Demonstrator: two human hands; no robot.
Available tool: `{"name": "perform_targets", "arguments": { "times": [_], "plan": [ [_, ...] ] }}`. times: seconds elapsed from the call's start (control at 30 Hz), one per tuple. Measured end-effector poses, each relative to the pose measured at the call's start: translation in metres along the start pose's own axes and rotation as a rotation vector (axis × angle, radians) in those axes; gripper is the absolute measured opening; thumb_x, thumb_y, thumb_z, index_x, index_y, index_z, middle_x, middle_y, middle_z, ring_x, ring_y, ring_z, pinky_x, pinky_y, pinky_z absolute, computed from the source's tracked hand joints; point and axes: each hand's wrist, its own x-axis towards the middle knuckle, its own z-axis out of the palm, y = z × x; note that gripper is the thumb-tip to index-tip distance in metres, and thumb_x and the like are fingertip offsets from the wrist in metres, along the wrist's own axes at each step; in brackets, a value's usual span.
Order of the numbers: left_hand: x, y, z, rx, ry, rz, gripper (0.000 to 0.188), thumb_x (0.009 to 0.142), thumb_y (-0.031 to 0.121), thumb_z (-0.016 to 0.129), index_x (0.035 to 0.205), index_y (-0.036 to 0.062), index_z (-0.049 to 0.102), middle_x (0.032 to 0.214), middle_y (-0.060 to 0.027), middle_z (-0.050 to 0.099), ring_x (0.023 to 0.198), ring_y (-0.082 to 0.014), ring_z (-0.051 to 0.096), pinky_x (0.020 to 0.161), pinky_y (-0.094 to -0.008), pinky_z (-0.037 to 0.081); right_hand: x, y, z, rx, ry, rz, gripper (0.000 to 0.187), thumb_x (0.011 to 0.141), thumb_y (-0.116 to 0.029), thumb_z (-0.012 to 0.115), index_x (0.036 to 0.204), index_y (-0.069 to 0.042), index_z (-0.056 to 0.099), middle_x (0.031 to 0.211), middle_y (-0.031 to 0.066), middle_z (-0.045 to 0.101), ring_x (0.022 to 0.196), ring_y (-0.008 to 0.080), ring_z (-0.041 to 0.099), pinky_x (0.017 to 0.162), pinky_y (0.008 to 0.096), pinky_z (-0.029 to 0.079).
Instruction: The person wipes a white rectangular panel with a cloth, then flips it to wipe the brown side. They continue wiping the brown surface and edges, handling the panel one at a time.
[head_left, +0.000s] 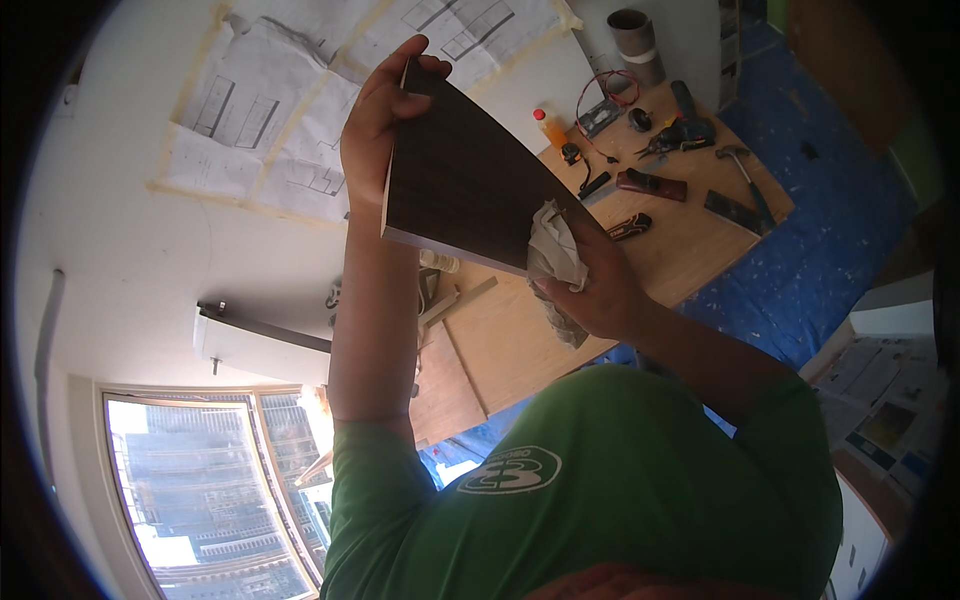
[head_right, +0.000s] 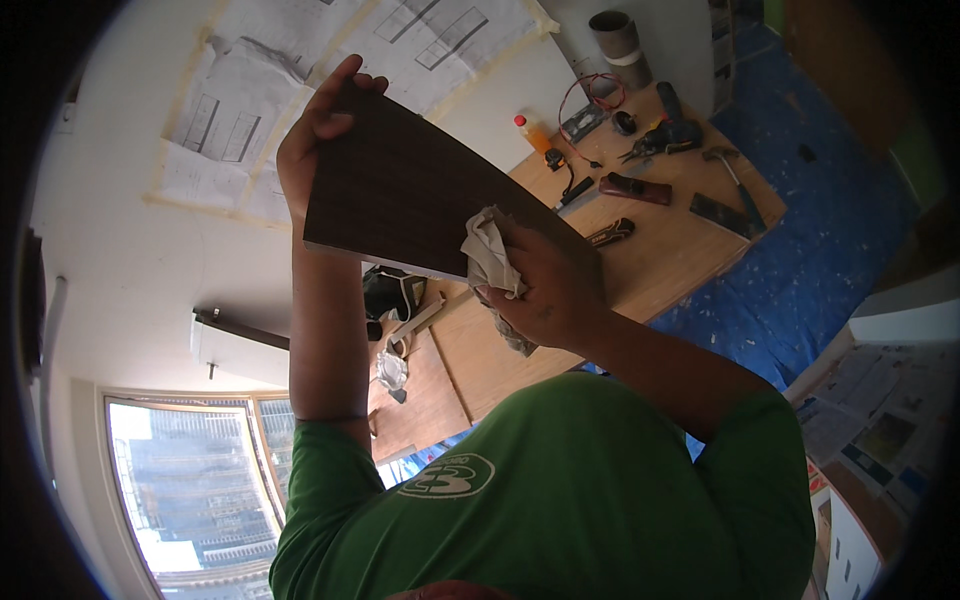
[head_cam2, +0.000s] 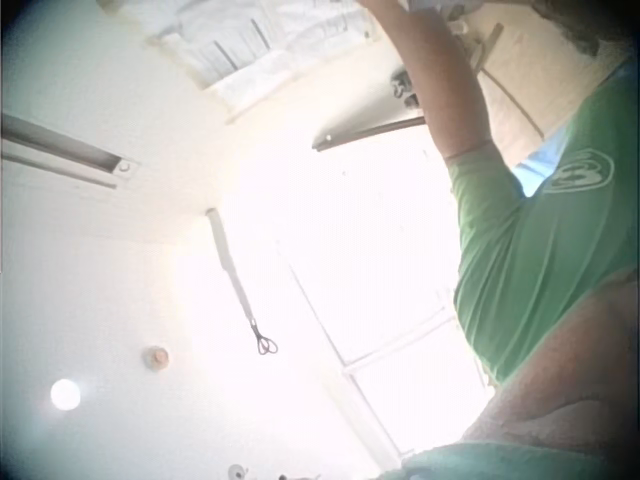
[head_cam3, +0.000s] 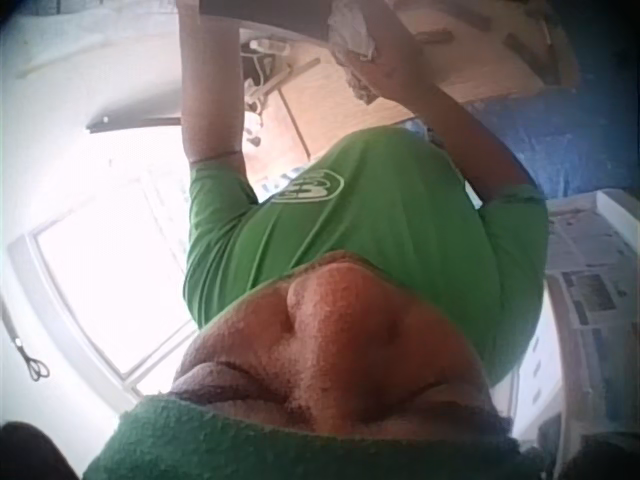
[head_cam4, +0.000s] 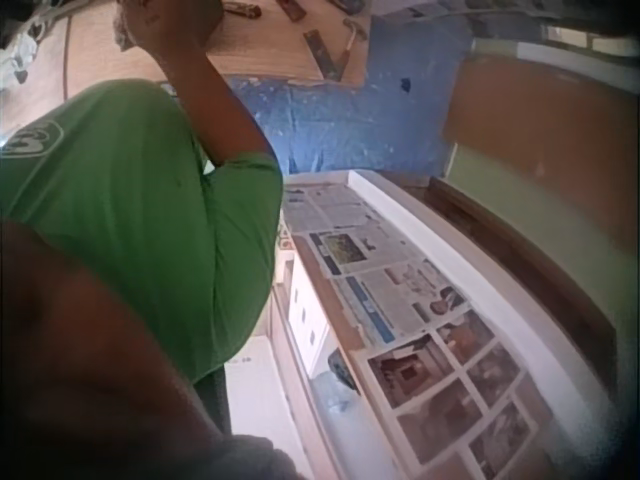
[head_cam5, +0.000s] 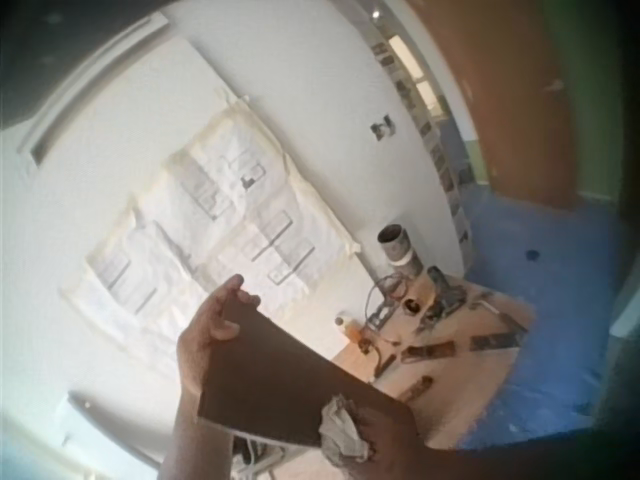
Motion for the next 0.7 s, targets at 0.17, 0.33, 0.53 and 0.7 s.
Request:
{"name": "perform_targets", "arguments": {
  "times": [0.17,0.33,0.53,0.7],
  "plan": [
    [0.003,-0.005,-0.006,-0.018,-0.029,0.027,0.056,0.08,0.002,0.05,0.134,-0.0087,0.057,0.126,-0.018,0.06,0.119,-0.0286,0.057,0.101,-0.0376,0.049,0.017,-0.026,-0.001,0.003,-0.005,-0.089,0.039,0.087,-0.005,0.073,0.125,0.0,0.065,0.135,0.0193,0.056,0.124,0.0311,0.06,0.106,0.0414,0.048],
    [0.003,-0.001,0.004,-0.112,-0.017,-0.034,0.054,0.08,0.0,0.051,0.132,-0.0084,0.059,0.12,-0.0166,0.062,0.115,-0.0263,0.059,0.097,-0.0341,0.051,0.044,-0.053,-0.006,-0.069,-0.032,-0.23,0.04,0.087,-0.005,0.072,0.126,0.001,0.065,0.138,0.0204,0.054,0.126,0.0337,0.059,0.107,0.0418,0.047],
    [0.001,0.0,0.011,-0.077,-0.018,-0.013,0.058,0.078,0.001,0.051,0.135,-0.0073,0.058,0.114,-0.0144,0.064,0.11,-0.024,0.059,0.096,-0.0328,0.05,0.016,-0.018,-0.004,-0.063,0.03,-0.22,0.039,0.083,-0.001,0.071,0.122,0.0,0.067,0.128,0.0199,0.057,0.118,0.0356,0.06,0.1,0.0427,0.049],
    [-0.001,0.002,0.014,-0.043,0.022,-0.033,0.059,0.077,0.001,0.051,0.135,-0.0071,0.058,0.114,-0.014,0.064,0.109,-0.0234,0.059,0.095,-0.0328,0.05,0.052,-0.054,-0.011,-0.082,-0.022,-0.372,0.041,0.078,0.0,0.072,0.119,-0.003,0.071,0.119,0.0169,0.061,0.111,0.0351,0.061,0.095,0.0423,0.051]
  ]
}}
